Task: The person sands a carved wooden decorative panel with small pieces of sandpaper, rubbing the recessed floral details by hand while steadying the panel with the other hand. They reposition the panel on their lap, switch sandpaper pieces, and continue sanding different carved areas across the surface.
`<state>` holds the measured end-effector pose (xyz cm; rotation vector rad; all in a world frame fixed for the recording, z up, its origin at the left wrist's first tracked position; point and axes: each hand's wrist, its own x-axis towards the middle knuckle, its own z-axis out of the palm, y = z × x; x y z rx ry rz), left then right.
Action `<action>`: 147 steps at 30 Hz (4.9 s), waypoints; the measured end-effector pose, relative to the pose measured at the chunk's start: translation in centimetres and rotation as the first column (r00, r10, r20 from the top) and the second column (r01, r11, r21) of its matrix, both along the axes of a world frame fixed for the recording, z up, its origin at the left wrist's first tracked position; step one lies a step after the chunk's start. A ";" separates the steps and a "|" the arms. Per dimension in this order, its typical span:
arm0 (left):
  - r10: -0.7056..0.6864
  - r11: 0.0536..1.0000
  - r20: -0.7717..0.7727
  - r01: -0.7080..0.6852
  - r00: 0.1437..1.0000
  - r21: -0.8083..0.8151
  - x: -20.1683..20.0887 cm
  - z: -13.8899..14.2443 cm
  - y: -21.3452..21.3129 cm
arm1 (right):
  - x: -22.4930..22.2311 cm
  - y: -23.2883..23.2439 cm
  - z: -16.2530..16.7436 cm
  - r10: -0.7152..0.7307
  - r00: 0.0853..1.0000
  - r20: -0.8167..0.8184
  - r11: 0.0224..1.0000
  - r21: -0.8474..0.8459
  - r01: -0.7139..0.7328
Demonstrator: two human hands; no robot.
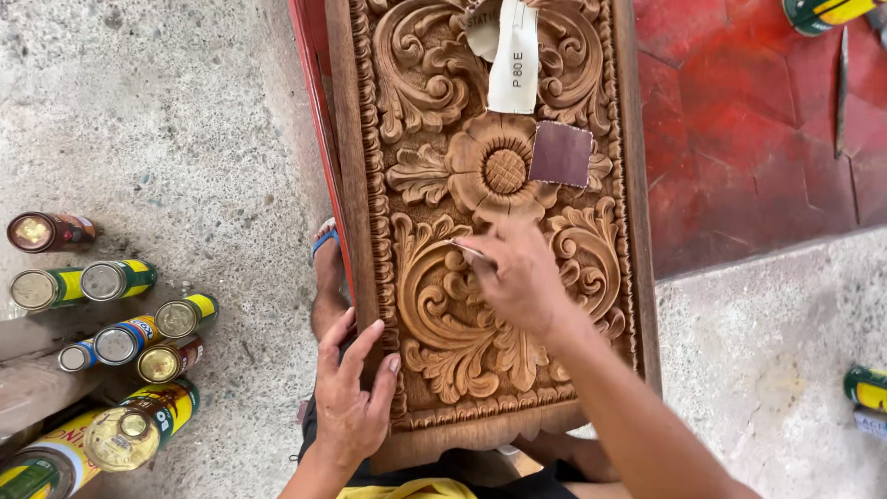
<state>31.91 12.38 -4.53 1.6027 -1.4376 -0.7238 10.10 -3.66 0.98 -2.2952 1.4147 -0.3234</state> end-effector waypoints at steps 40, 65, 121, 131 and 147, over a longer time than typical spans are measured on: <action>0.005 1.000 0.020 -0.005 1.000 0.028 -0.8 -0.2 -0.3 | -1.2 -2.2 0.7 0.186 0.980 0.075 0.979 0.068 -0.191; 0.008 0.999 0.040 -0.006 0.999 -0.038 -1.0 -0.1 0.1 | 0.9 3.6 1.0 -0.291 0.957 -0.004 0.905 0.324 0.276; 0.220 0.966 0.105 -0.231 0.970 0.115 -5.3 6.9 -12.8 | -13.9 21.5 -1.8 -0.514 -0.135 0.847 0.326 0.339 0.883; 0.346 0.903 0.006 -0.335 0.938 0.270 -13.5 6.7 4.5 | -29.3 9.8 2.6 -0.510 0.622 0.595 0.402 -0.474 0.783; -0.547 0.765 0.465 0.641 0.696 -0.059 -17.1 5.2 -3.6 | -17.1 15.7 5.1 -0.810 0.182 0.557 0.523 0.548 0.653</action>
